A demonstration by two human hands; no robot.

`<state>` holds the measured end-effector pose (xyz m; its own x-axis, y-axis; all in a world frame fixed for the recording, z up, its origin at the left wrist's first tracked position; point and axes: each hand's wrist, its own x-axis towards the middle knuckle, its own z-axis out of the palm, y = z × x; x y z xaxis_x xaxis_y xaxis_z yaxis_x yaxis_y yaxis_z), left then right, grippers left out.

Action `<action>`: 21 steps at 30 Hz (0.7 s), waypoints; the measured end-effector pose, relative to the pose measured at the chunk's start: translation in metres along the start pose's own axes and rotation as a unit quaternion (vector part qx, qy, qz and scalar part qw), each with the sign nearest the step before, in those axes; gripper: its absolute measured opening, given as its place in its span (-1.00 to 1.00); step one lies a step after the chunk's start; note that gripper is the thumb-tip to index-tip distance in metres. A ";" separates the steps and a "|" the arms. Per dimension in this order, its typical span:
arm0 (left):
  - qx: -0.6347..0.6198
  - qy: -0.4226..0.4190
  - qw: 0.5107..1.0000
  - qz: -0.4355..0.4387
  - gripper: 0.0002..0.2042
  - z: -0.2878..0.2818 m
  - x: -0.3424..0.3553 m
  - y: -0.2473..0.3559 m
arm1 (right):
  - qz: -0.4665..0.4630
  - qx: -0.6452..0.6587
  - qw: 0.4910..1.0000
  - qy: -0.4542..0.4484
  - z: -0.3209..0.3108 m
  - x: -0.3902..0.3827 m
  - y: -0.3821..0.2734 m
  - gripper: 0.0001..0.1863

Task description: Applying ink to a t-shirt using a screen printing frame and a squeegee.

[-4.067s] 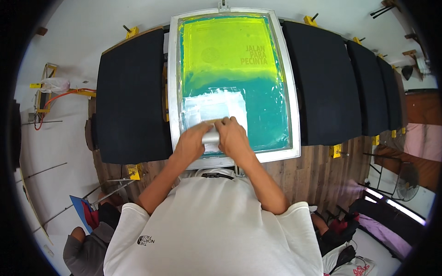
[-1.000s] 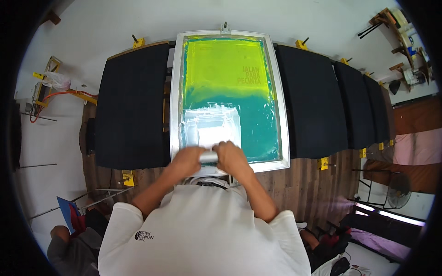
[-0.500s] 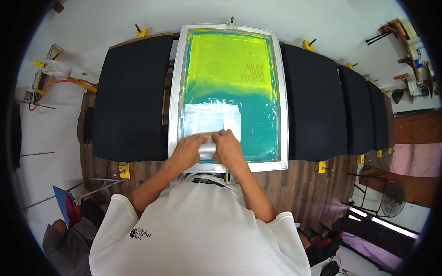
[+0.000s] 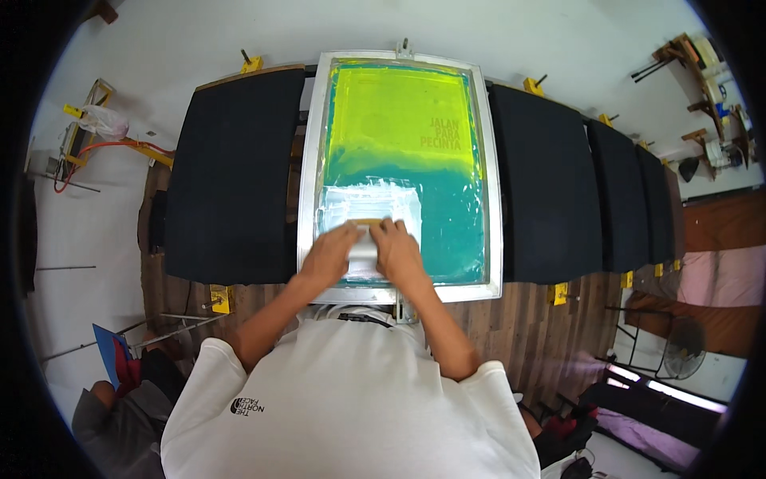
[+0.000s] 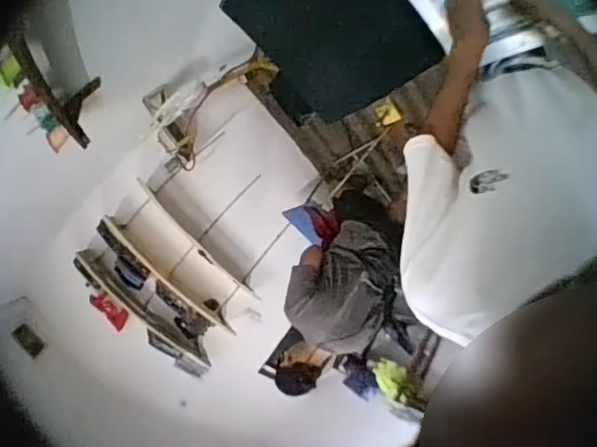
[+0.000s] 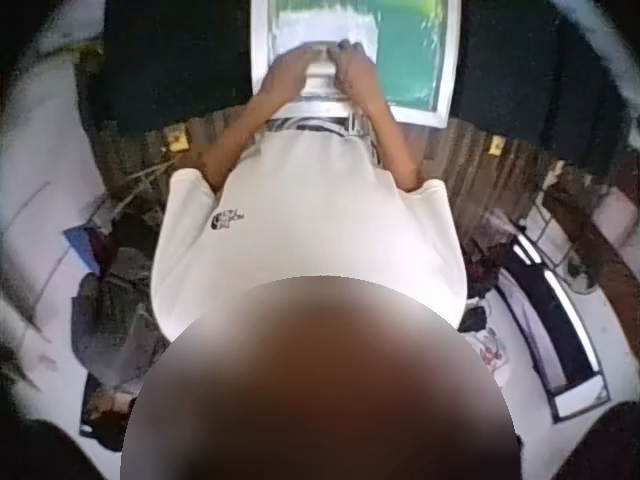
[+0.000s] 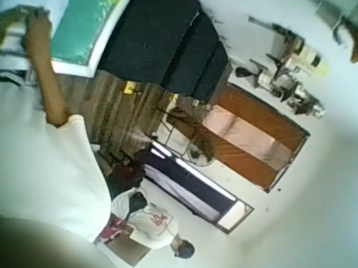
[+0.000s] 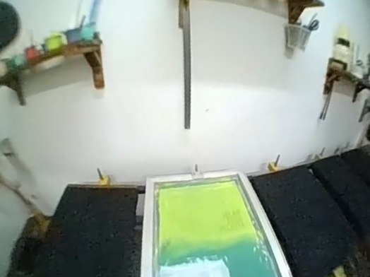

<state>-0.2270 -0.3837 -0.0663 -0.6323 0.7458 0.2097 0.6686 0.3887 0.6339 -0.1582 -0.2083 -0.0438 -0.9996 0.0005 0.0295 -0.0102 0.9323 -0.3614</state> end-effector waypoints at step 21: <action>-0.036 -0.003 0.997 -0.069 -0.61 -0.007 0.006 0.016 | 0.044 0.062 0.997 -0.015 -0.009 0.003 -0.005 -0.50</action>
<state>-0.2229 -0.3767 -0.0499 -0.7134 0.6915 0.1131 0.5457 0.4470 0.7088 -0.1612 -0.2097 -0.0335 -0.9971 0.0682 -0.0340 0.0762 0.8777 -0.4731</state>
